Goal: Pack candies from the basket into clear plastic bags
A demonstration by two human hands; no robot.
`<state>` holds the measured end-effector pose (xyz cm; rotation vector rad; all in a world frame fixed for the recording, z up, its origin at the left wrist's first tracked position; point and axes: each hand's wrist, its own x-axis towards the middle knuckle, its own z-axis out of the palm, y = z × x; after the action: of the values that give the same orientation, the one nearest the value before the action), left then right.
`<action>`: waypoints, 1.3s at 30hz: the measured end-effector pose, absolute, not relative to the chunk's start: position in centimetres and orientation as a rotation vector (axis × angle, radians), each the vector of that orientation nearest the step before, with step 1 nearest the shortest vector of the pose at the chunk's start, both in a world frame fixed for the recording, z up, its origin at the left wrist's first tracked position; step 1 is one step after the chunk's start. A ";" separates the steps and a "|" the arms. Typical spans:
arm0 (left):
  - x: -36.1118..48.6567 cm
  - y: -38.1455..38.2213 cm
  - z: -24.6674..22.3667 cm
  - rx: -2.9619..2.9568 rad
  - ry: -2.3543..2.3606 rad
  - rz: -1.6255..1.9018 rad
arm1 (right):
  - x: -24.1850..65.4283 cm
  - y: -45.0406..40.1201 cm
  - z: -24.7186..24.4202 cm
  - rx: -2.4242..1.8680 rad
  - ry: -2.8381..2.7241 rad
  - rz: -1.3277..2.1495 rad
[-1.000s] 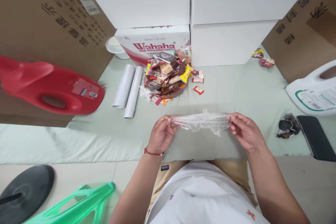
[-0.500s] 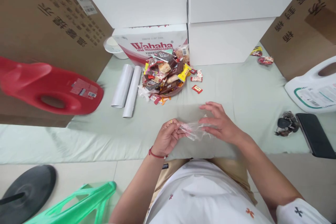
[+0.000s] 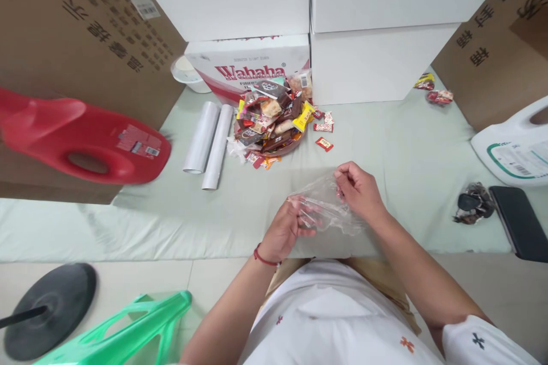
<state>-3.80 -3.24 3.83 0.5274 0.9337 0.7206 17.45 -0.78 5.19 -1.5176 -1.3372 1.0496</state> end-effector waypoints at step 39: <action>-1.0 -0.3 2.5 1.102 1.373 0.984 | 20.6 -1.5 2.8 -1.445 -0.888 1.400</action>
<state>-0.99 -0.25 2.54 1.1019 1.3735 0.9841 20.58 -1.47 2.77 -1.4451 -0.8881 1.4000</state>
